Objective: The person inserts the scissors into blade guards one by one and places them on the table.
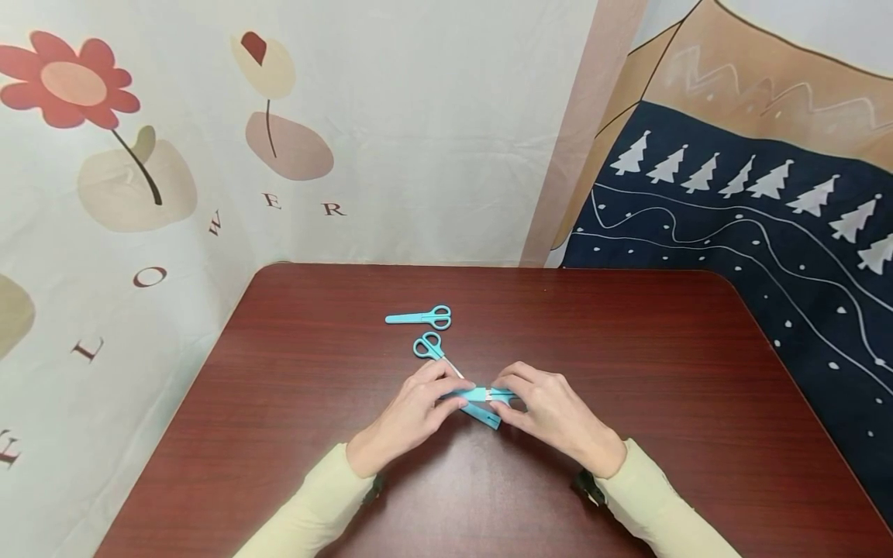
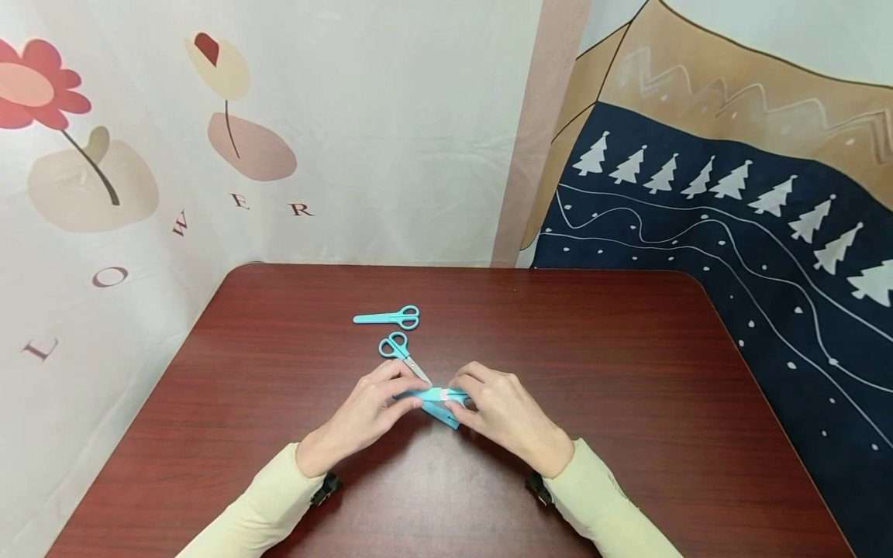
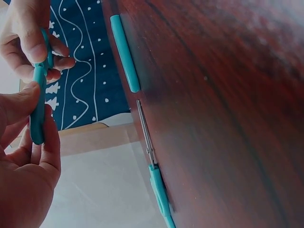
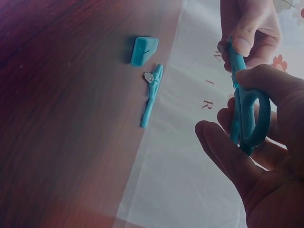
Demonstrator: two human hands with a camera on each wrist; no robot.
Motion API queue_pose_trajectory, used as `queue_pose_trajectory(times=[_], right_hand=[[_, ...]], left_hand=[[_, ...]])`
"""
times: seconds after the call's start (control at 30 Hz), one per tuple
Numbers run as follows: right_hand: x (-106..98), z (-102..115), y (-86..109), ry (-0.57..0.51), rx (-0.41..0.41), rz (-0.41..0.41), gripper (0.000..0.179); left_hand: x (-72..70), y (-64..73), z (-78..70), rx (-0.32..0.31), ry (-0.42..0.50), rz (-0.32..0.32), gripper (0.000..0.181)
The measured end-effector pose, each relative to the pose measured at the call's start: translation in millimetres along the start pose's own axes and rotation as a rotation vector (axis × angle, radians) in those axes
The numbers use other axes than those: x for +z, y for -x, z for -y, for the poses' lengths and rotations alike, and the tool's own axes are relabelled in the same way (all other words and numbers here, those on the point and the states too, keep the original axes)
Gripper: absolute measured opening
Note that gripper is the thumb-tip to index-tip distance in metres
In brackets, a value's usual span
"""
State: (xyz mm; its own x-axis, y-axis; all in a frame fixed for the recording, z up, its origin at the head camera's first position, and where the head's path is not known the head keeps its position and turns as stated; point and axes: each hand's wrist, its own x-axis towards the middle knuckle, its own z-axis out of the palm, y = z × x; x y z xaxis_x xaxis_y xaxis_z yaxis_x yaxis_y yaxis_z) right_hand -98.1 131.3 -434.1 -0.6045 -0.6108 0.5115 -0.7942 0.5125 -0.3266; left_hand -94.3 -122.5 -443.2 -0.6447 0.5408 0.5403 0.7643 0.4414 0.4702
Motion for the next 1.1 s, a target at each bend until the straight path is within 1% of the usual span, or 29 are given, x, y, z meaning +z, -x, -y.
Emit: queue_pose_trajectory(times=[0.43, 0.7, 0.93, 1.1], right_hand=[[1.8, -1.5, 0.4, -0.001, -0.022, -0.024, 0.020], [2.2, -2.3, 0.0, -0.002, -0.026, -0.025, 0.020], [1.9, -2.1, -0.3, -0.019, -0.022, -0.014, 0.021], [1.6, -1.8, -0.5, -0.020, -0.020, -0.013, 0.021]], left_hand=[[0.6, -0.5, -0.8, -0.008, 0.008, 0.001, 0.020], [0.9, -0.7, -1.1, -0.019, 0.016, 0.008, 0.019], [1.8, -0.8, -0.9, -0.009, 0.013, 0.003, 0.020], [1.6, -1.1, -1.6, -0.016, 0.021, 0.008, 0.020]])
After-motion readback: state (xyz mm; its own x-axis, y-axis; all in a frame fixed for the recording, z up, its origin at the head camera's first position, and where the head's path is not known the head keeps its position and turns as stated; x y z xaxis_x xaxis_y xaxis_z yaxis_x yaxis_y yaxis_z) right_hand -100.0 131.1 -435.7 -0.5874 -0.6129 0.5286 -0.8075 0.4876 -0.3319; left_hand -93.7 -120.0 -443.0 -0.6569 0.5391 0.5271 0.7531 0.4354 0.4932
